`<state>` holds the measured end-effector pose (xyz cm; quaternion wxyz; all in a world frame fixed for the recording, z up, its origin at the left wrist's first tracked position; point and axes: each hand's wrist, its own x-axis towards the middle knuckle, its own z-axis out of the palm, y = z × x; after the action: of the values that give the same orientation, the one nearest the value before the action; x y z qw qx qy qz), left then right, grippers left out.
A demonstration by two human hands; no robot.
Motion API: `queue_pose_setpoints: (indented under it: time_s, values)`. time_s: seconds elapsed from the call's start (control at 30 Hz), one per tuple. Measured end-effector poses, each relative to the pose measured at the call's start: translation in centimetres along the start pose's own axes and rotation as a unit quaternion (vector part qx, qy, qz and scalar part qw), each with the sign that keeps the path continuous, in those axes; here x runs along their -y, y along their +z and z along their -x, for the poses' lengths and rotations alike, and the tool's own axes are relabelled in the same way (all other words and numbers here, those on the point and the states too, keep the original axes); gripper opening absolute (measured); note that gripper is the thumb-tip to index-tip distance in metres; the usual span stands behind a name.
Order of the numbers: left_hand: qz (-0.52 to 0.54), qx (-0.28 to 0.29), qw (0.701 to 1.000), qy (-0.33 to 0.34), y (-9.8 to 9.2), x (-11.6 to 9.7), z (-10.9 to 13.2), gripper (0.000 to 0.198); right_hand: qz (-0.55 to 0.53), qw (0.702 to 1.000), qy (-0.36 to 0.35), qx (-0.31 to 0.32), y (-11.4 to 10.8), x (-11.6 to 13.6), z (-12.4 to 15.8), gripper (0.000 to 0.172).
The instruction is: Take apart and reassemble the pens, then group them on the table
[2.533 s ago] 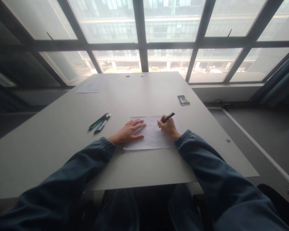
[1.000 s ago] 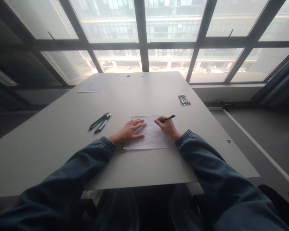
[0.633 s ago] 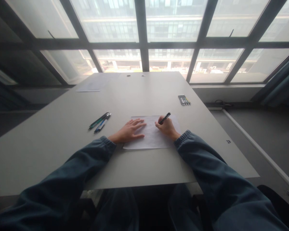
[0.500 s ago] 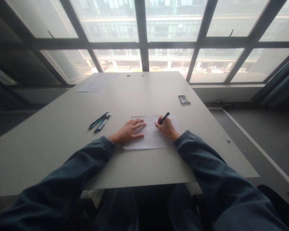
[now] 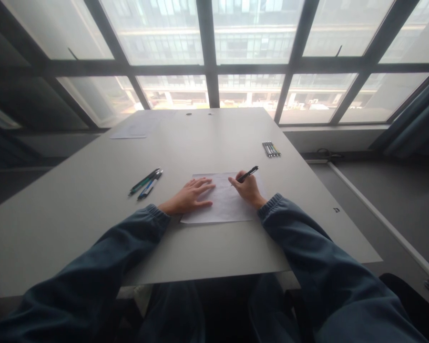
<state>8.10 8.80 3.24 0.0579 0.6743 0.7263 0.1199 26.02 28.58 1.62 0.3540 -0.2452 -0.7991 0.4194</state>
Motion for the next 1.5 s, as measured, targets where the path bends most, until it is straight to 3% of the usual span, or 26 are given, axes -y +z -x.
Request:
queue_pose_setpoints:
  time_s: [0.07,0.13,0.23,0.33,0.47,0.6,0.7,0.87,1.0,1.17,1.27,1.37,1.5]
  values:
    - [-0.001,-0.007,1.000,0.003,0.0,0.0,0.0,0.075,-0.040,0.999,-0.010,-0.018,-0.2,0.4,0.0,0.031]
    - [0.003,-0.032,0.999,0.005,0.0,-0.1,-0.1,0.073,-0.100,0.995,-0.004,0.006,-0.5,1.0,0.1,0.030]
    - [0.028,-0.114,0.993,0.013,-0.3,-0.5,-0.1,0.065,-0.199,0.973,0.034,0.107,-0.8,2.3,0.5,0.035]
    - [0.063,-0.179,0.981,0.033,-0.8,-1.0,-0.2,0.054,-0.243,0.951,0.020,0.189,-1.0,3.4,1.1,0.032]
    - [0.087,-0.191,0.973,0.094,-1.1,-1.5,-0.2,0.036,-0.222,0.948,-0.019,0.226,-0.9,4.4,1.6,0.031]
    - [0.089,-0.195,0.968,0.133,-0.9,-1.6,-0.3,0.025,-0.224,0.943,-0.013,0.244,-0.7,4.6,1.9,0.037]
    - [0.086,-0.231,0.962,0.121,-0.6,-1.3,-0.4,0.024,-0.264,0.940,0.012,0.217,-0.6,4.3,1.7,0.047]
    - [0.089,-0.279,0.951,0.096,-0.3,-0.9,-0.5,0.025,-0.302,0.947,0.030,0.102,-0.5,3.6,1.2,0.069]
    - [0.097,-0.292,0.946,0.106,-0.2,-0.9,-0.6,0.022,-0.274,0.950,0.026,0.147,-0.3,3.4,1.3,0.076]
    - [0.129,-0.312,0.936,0.103,-0.2,-0.4,-0.5,0.021,-0.198,0.950,0.017,0.239,0.0,2.9,1.8,0.075]
    - [0.122,-0.307,0.938,0.100,-0.2,0.1,-0.3,0.021,-0.145,0.956,-0.003,0.254,0.1,2.5,1.8,0.068]
    - [0.102,-0.303,0.942,0.100,-0.4,0.3,-0.4,0.021,-0.101,0.968,-0.032,0.226,0.2,2.4,1.6,0.057]
    - [0.104,-0.334,0.934,0.070,-0.7,0.0,-0.7,0.021,-0.021,0.989,-0.104,0.106,-0.1,2.9,1.3,0.045]
